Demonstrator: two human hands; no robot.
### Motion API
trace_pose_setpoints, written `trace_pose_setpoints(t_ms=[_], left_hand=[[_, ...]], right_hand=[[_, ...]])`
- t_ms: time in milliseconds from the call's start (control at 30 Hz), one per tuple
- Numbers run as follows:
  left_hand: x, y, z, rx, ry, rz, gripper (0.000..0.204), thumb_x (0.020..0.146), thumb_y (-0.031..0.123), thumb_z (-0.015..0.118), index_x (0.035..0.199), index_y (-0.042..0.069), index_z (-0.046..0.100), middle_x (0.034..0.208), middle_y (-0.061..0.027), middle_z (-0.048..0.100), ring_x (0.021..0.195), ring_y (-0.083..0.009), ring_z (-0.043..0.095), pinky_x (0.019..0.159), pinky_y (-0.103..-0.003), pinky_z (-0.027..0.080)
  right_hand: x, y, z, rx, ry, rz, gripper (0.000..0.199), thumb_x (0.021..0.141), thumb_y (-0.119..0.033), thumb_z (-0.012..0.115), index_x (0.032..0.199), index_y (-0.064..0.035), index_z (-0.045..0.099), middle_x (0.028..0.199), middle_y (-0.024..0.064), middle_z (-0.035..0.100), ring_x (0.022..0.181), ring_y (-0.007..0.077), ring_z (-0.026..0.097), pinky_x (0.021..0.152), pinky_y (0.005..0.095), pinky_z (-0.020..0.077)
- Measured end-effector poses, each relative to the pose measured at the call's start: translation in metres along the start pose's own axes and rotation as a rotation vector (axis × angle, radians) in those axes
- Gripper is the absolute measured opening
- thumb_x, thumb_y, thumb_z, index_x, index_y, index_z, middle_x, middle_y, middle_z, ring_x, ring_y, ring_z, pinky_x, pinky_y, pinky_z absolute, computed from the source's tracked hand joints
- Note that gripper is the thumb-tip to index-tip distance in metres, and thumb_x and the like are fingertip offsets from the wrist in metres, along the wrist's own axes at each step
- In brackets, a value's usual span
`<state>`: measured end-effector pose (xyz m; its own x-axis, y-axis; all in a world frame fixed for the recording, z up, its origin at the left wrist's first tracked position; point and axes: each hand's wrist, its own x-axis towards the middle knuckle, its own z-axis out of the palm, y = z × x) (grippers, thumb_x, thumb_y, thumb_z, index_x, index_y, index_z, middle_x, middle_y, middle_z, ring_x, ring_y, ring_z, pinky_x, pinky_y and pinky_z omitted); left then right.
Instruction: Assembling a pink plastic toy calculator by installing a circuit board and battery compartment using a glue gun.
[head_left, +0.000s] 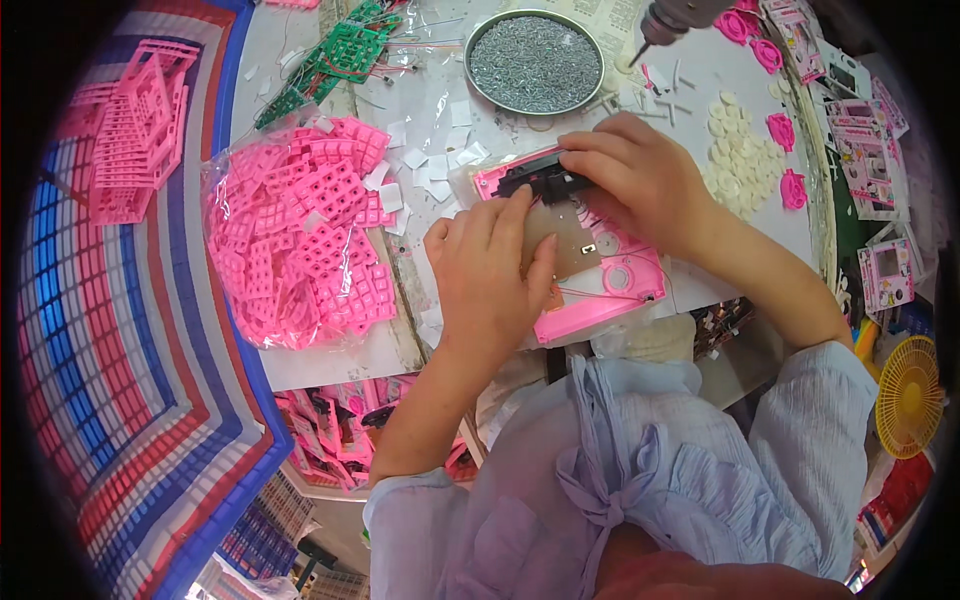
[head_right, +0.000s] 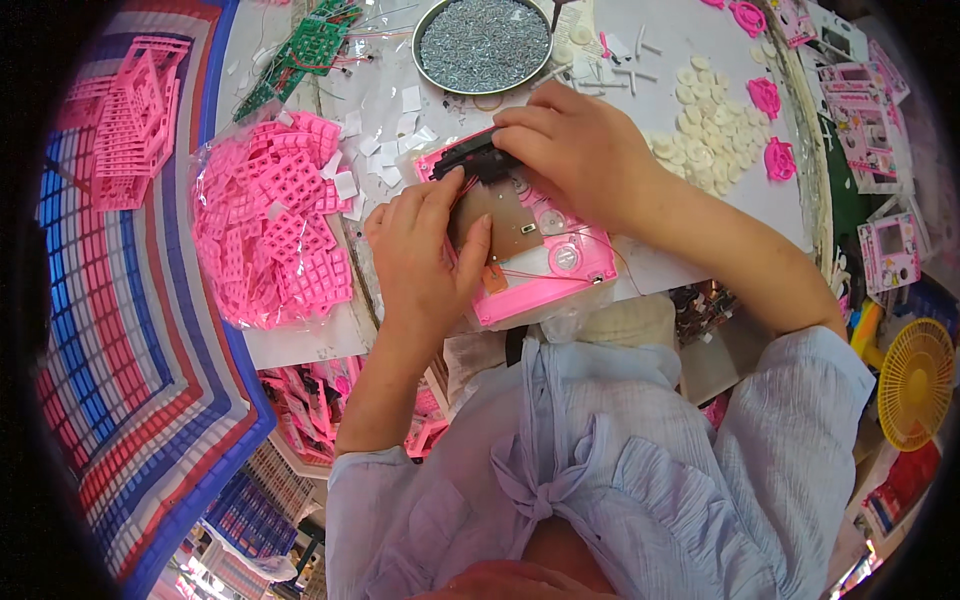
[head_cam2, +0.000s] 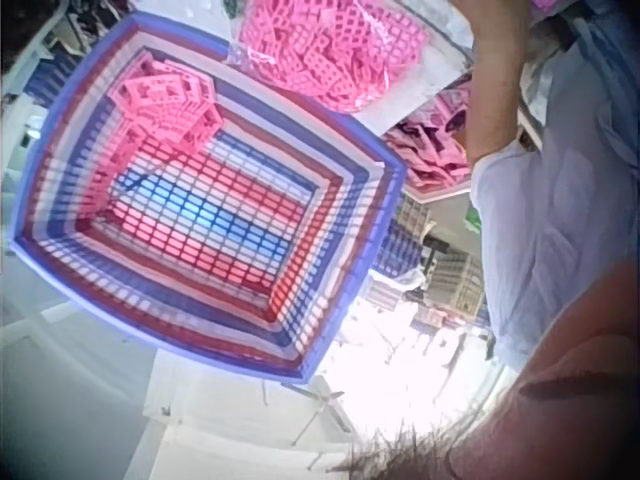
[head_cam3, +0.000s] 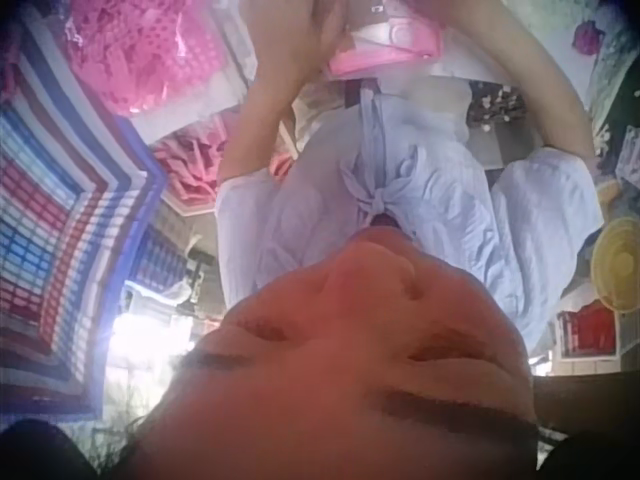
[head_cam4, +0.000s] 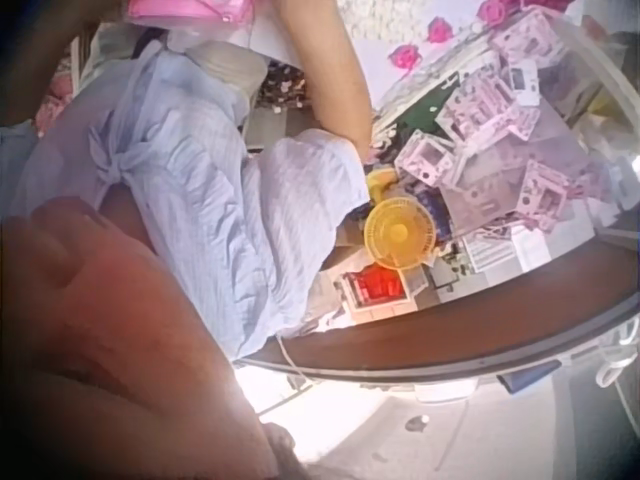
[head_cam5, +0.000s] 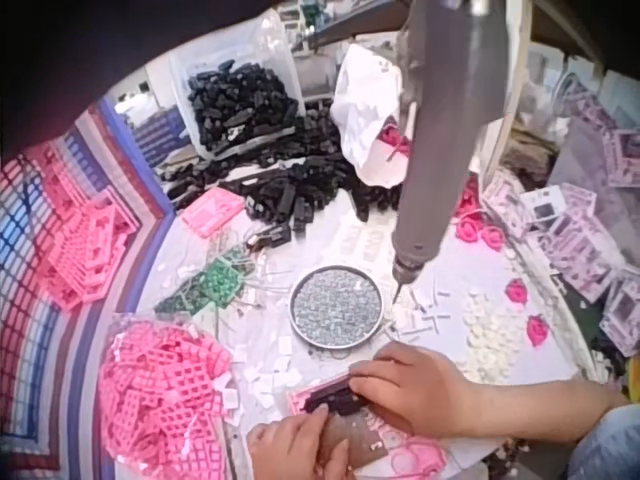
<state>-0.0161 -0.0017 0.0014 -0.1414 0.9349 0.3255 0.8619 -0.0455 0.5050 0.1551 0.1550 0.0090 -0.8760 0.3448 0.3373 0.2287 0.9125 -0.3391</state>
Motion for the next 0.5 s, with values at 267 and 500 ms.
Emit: trace_pose_setpoints(t_ms=[267,500], left_hand=[[0.071,-0.017,-0.013,-0.07,0.063,-0.07,0.017,0.082,0.016,0.074,0.094,0.005,0.072,0.094,-0.0139,0.064,0.09,-0.0323,0.063,0.074,-0.04,0.049],[0.167,-0.049,0.05,0.383,-0.25,0.117,0.014,0.084,0.023,0.066,0.085,0.013,0.076,0.09,-0.0096,0.07,0.093,-0.0283,0.065,0.089,-0.051,0.04]], right_hand=[[0.023,0.023,-0.049,0.207,-0.007,-0.051,0.043,0.077,-0.008,0.08,0.116,-0.0016,0.065,0.114,0.0104,0.07,0.103,0.0283,0.065,0.09,0.0346,0.0533],[0.097,0.139,-0.136,0.564,1.003,0.232,0.042,0.094,-0.023,0.065,0.13,-0.0044,0.053,0.091,0.0054,0.067,0.08,0.0188,0.063,0.076,0.0319,0.0518]])
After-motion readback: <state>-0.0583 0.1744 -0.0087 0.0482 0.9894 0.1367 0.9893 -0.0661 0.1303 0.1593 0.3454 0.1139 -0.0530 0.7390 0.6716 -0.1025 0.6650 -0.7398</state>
